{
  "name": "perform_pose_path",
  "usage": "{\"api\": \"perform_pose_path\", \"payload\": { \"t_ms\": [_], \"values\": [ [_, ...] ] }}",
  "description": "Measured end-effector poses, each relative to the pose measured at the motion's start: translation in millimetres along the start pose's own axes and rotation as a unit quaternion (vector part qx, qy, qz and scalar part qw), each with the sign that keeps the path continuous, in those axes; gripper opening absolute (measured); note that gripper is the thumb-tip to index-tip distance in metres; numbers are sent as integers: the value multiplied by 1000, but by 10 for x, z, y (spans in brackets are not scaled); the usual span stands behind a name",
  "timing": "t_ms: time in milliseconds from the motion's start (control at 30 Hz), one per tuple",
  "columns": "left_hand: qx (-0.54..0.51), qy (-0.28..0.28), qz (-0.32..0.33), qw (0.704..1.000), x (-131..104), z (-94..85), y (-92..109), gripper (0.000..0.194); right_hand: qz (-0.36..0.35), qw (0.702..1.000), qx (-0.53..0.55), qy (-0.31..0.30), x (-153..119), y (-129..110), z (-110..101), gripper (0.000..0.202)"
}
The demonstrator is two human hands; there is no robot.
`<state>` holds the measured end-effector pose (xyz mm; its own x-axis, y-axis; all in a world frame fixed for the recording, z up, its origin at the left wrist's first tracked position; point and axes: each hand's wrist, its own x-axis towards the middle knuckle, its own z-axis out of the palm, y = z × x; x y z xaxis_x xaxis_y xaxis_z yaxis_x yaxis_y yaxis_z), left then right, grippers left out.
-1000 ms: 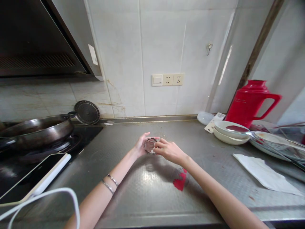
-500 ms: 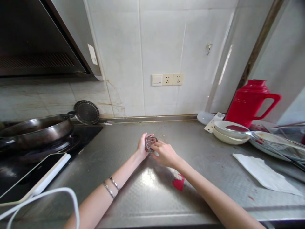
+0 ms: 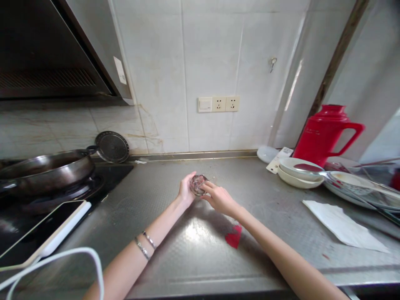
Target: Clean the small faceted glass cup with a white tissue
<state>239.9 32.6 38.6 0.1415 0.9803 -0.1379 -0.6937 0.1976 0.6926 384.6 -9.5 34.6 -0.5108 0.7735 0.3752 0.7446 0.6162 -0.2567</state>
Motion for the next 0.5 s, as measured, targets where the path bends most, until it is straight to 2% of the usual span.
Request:
{"api": "perform_pose_path", "payload": {
  "t_ms": [100,200,267,367,500],
  "values": [
    [22,-12,-26,999,16,-38,56,24,-50,996,-52,-49,-35,82,-166,32],
    [66,-10,-88,994,69,-102,55,26,-85,990,-83,-82,-47,116,-261,37],
    [85,-26,-133,987,103,-143,34,30,-96,988,-88,-85,-53,115,-275,39],
    [96,-58,-201,973,121,-180,9,33,-105,986,-99,-85,-64,115,-248,31],
    [108,-75,-244,961,90,-172,-5,26,-103,983,-129,-82,-61,182,-199,25]
  ]
}}
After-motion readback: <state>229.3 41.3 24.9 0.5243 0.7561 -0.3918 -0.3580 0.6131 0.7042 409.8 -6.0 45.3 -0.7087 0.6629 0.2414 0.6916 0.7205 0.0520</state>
